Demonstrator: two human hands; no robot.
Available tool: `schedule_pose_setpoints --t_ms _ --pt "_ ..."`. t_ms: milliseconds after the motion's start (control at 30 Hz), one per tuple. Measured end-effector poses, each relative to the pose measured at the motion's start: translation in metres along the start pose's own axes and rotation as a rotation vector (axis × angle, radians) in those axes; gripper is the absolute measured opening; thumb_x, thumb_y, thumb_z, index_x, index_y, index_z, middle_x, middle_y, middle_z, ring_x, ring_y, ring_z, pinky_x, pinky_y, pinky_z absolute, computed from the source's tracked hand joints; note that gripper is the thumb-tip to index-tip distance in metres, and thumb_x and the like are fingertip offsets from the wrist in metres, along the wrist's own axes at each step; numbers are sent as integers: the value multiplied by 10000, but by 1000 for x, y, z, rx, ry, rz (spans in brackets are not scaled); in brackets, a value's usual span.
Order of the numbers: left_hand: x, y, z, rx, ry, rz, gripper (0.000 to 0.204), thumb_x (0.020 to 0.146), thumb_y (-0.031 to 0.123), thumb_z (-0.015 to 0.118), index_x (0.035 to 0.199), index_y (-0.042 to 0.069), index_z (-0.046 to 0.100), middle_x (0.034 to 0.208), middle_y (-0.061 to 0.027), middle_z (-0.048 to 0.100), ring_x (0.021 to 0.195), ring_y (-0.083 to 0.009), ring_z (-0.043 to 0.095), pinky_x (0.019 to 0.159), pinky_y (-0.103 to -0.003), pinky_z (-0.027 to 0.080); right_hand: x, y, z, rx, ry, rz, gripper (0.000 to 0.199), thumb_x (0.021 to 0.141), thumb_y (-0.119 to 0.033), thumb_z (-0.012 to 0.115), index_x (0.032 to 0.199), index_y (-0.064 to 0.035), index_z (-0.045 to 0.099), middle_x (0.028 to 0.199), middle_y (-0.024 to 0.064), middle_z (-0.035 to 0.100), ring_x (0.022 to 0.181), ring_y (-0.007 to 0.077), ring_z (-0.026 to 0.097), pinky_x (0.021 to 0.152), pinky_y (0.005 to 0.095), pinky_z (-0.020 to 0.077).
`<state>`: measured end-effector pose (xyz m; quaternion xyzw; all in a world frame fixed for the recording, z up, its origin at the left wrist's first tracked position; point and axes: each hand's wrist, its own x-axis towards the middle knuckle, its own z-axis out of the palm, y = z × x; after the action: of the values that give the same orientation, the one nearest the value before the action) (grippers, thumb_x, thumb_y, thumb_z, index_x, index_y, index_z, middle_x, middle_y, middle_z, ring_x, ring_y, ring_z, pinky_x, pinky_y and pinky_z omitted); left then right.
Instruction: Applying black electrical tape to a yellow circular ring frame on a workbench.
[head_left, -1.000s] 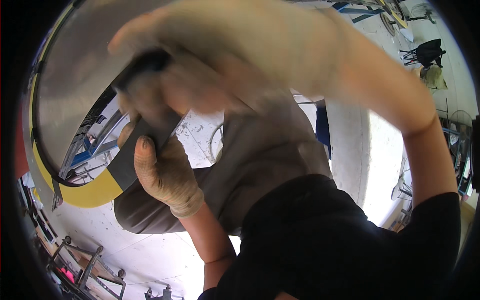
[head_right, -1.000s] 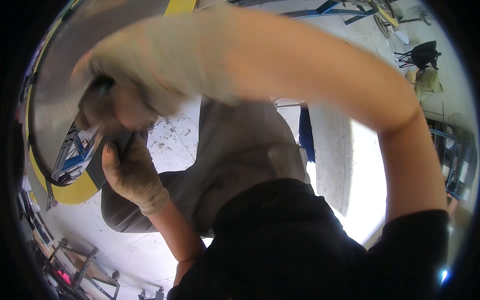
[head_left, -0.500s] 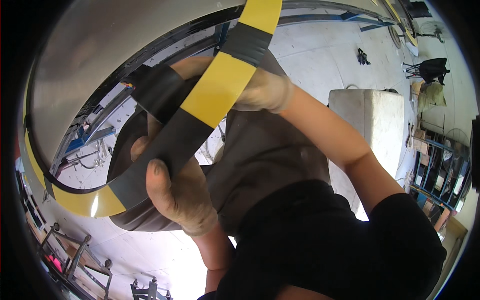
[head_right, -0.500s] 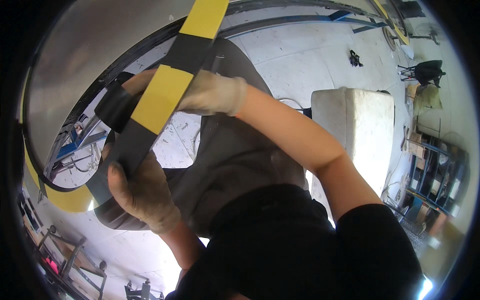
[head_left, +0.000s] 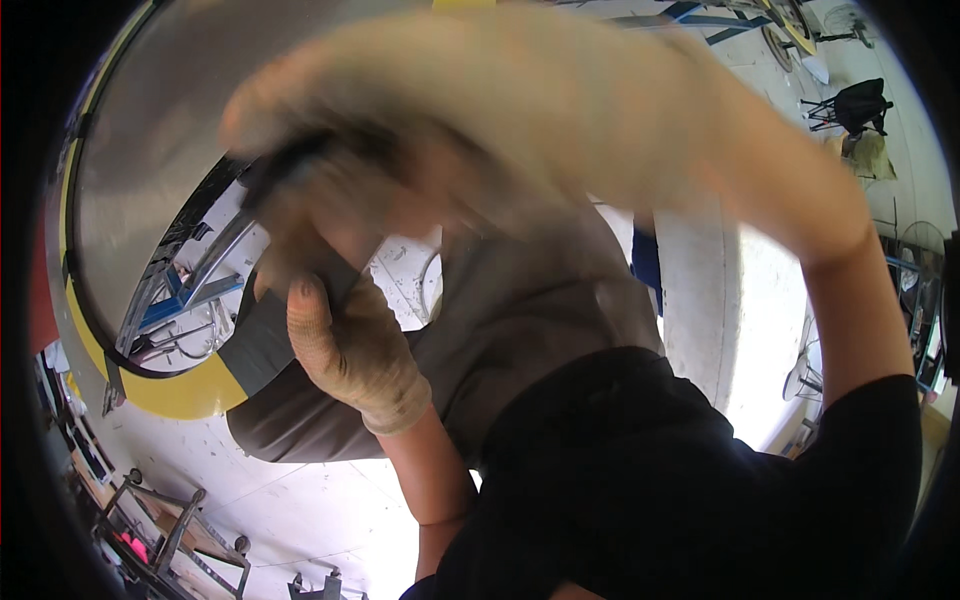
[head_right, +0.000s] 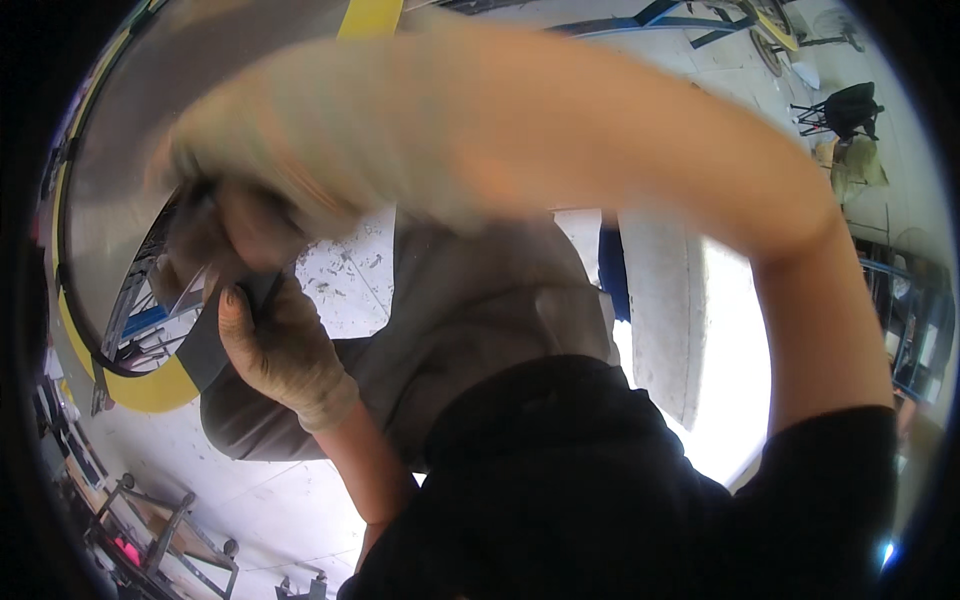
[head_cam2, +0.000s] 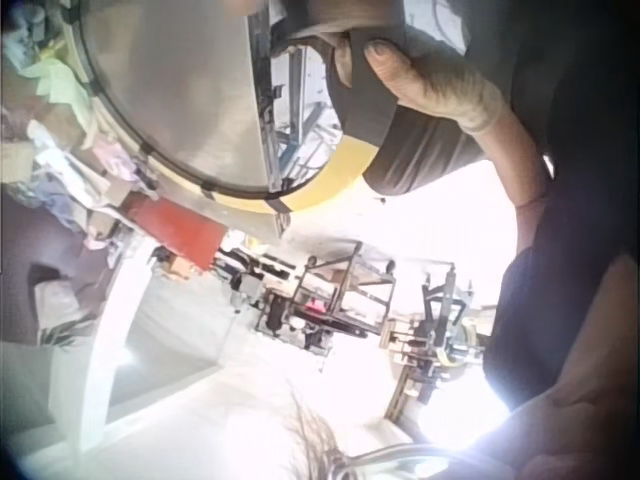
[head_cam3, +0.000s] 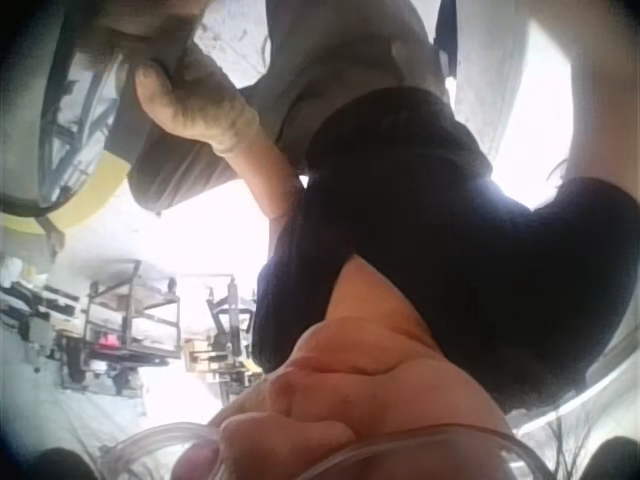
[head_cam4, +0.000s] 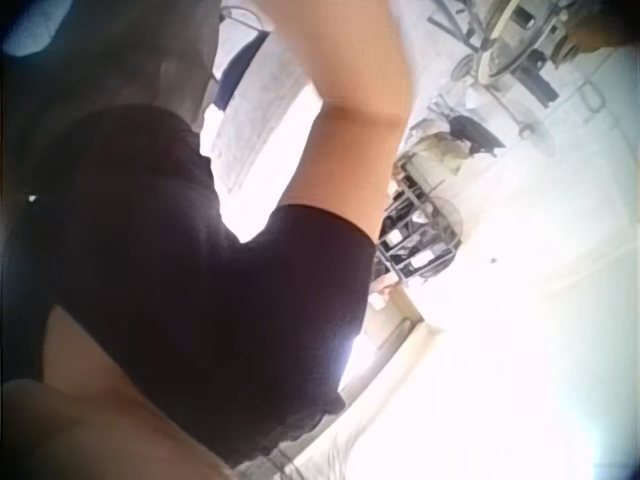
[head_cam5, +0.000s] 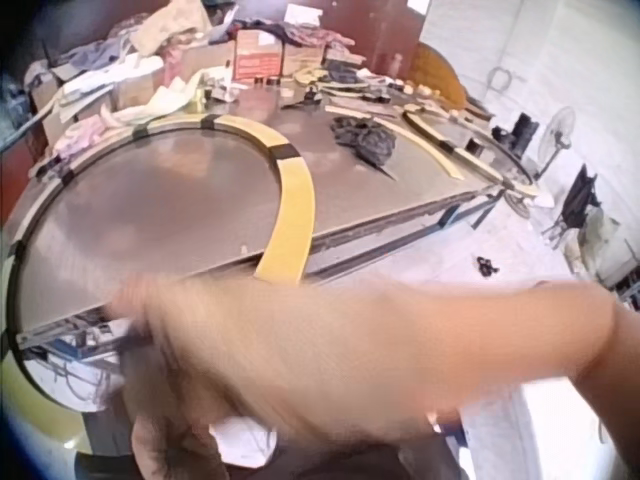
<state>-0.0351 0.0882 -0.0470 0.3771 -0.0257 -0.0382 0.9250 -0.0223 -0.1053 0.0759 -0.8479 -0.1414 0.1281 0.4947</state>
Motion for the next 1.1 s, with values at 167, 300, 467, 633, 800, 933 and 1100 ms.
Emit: schedule_pose_setpoints --t_ms 167,300,467,633,800,933,1100 --pt "4 -8 -8 141 11 85 423 944 304 672 1294 76 606 1580 -267 407 1454 -380 427 1233 -530 292 -58 22 45 701 -152 818 737 893 -463 793 1321 98 581 718 116 715 548 149 673 496 251 506" --pt "6 -5 -6 169 11 71 395 948 304 666 1287 109 609 1594 -297 362 1456 -403 415 1231 -543 288 7 159 98 93 137 -150 364 940 -246 704 1223 -18 701 883 88 756 773 180 716 698 306 568" --pt "0 -1 -4 -49 50 -38 395 922 249 720 1233 16 650 1384 -264 597 1336 -330 541 1187 -486 370 34 207 58 72 256 -654 254 990 -161 600 1160 -2 701 1031 178 739 950 245 721 783 326 578" --pt "-1 -14 1 -90 122 0 446 938 224 693 1310 1 589 1385 -229 591 1319 -315 552 1160 -467 413 -36 79 -28 744 -314 205 443 1005 -351 620 1172 55 680 1014 230 737 699 205 743 564 283 595" --pt "-1 -20 7 19 61 -17 527 957 237 664 1398 -4 508 1410 -174 542 1344 -285 512 1179 -448 373 11 35 -19 500 -92 -34 462 994 -393 636 1129 45 691 916 190 732 642 191 716 537 277 561" --pt "3 -12 1 25 -31 -18 588 956 259 653 1450 -4 473 1440 -162 517 1367 -281 485 1207 -442 316 23 27 0 332 -81 2 484 975 -441 662 1076 30 704 834 153 722 614 175 697 529 272 533" --pt "4 0 -13 43 -49 29 390 904 256 720 1246 84 643 1620 -298 318 1499 -415 343 1253 -513 244 -45 26 50 745 -184 679 517 951 -501 693 1011 11 721 732 108 709 578 155 673 518 266 498"
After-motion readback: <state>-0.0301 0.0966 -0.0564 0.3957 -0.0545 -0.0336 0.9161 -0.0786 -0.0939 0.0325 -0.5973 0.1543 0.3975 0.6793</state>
